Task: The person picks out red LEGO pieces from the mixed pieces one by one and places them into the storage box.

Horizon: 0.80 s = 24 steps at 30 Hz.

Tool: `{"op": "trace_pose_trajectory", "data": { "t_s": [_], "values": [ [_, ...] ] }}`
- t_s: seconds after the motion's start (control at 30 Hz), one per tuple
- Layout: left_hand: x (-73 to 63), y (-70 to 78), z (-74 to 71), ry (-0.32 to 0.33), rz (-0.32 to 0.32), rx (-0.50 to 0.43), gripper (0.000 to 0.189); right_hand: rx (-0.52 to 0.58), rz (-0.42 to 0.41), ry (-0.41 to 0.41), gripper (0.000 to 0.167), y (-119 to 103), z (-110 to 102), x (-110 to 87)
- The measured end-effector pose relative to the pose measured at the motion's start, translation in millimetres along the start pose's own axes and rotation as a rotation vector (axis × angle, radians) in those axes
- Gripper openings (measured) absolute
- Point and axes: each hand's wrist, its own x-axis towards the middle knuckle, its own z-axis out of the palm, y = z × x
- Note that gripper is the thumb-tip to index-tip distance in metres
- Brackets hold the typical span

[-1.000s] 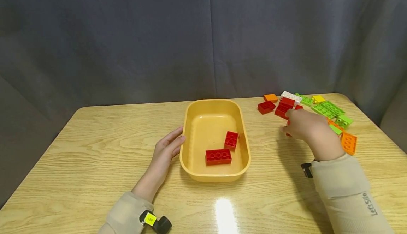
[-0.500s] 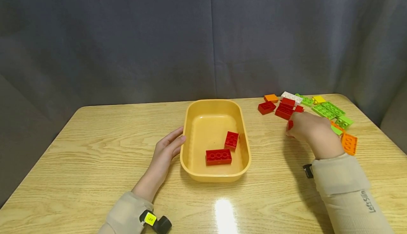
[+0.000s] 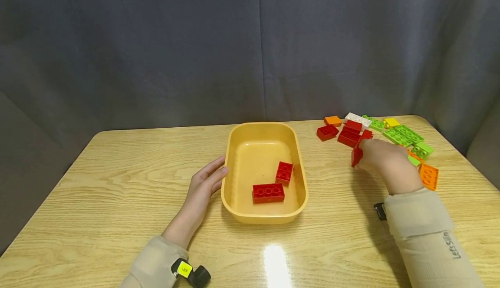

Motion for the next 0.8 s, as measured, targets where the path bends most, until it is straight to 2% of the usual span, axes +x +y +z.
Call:
{"op": "trace_pose_trajectory", "data": {
  "t_s": [0.13,0.27,0.5,0.73,0.8],
  "values": [
    [-0.2,-0.3,-0.3,0.001,0.003,0.001,0.047,-0.012,-0.005,0.006,0.008,0.9,1.3,0.5],
    [-0.2,-0.9,-0.2,0.005,0.004,-0.009,0.046,-0.025,-0.011,0.015,0.018,2.5,2.0,1.4],
    [-0.3,-0.9,-0.9,-0.003,0.005,-0.012,0.046,0.041,0.002,0.034,0.011,1.7,2.6,3.9],
    [-0.5,-0.3,-0.4,-0.001,0.003,-0.015,0.046,0.038,0.003,0.122,0.036,0.6,4.2,6.0],
    [-0.6,-0.4,-0.4,0.000,0.001,-0.015,0.046,0.031,-0.005,0.136,0.039,0.0,5.4,6.3]
  ]
}}
